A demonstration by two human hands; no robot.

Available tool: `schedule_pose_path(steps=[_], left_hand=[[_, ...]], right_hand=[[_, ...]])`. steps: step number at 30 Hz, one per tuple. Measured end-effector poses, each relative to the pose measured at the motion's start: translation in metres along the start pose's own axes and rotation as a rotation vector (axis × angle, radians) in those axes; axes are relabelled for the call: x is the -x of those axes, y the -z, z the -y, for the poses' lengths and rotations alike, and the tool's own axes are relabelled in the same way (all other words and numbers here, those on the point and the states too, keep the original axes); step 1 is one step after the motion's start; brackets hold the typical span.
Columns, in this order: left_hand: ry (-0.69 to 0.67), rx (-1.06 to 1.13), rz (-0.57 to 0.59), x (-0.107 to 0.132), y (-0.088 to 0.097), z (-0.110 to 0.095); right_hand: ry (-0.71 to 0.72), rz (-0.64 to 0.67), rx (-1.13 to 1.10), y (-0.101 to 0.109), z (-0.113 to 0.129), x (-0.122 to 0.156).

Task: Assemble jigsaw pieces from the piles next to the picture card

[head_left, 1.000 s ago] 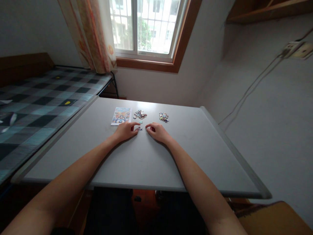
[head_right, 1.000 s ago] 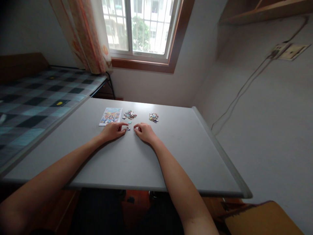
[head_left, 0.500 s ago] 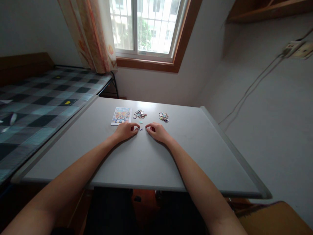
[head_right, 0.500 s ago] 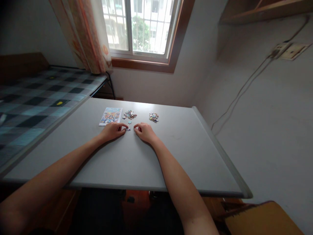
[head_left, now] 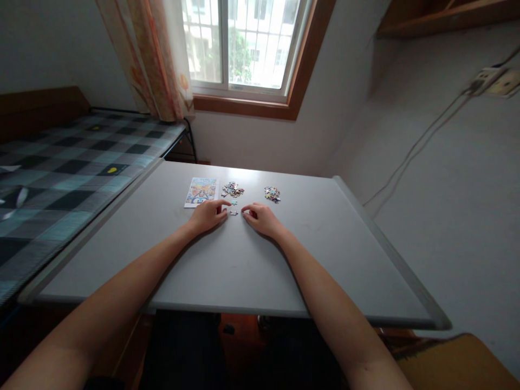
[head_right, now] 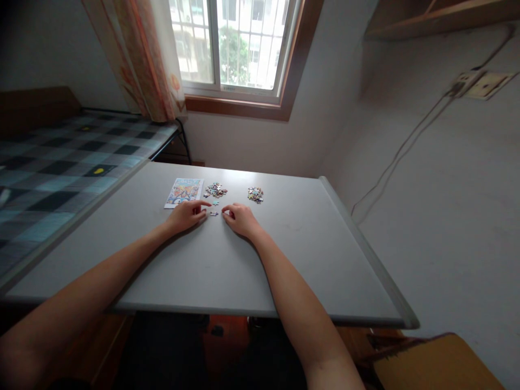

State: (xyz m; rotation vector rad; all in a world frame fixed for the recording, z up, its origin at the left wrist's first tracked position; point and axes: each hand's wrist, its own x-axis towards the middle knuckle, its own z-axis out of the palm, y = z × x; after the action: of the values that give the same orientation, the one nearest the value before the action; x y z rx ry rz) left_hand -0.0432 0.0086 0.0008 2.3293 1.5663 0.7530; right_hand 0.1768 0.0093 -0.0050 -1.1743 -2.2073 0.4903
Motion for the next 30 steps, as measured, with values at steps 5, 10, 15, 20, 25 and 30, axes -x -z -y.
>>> schedule_pose_path(steps=[5, 10, 15, 20, 25, 30], left_hand=[[0.002, 0.008, -0.008, -0.0003, -0.0014, 0.0009], [-0.002, -0.009, -0.003, -0.0003, -0.0022, 0.0016], [-0.003, -0.028, -0.001, -0.0006, -0.0021, 0.0019], [-0.029, -0.049, -0.013, 0.0001, -0.0038, 0.0038], [-0.194, -0.144, -0.127, 0.0009, -0.0036, 0.0001], [-0.287, -0.231, -0.070, 0.0028, -0.0068, -0.0032]], right_hand=[[0.064, 0.011, 0.021, -0.0022, -0.0001, 0.0004], [0.113, 0.044, 0.057, -0.0053, 0.0048, 0.0018], [0.123, 0.070, 0.070, -0.0037, 0.0063, 0.0031], [0.124, 0.093, 0.005, -0.0012, 0.0046, 0.0030], [0.142, 0.085, -0.013, -0.0021, 0.0031, 0.0023], [0.128, 0.079, -0.025, -0.0025, 0.0024, 0.0017]])
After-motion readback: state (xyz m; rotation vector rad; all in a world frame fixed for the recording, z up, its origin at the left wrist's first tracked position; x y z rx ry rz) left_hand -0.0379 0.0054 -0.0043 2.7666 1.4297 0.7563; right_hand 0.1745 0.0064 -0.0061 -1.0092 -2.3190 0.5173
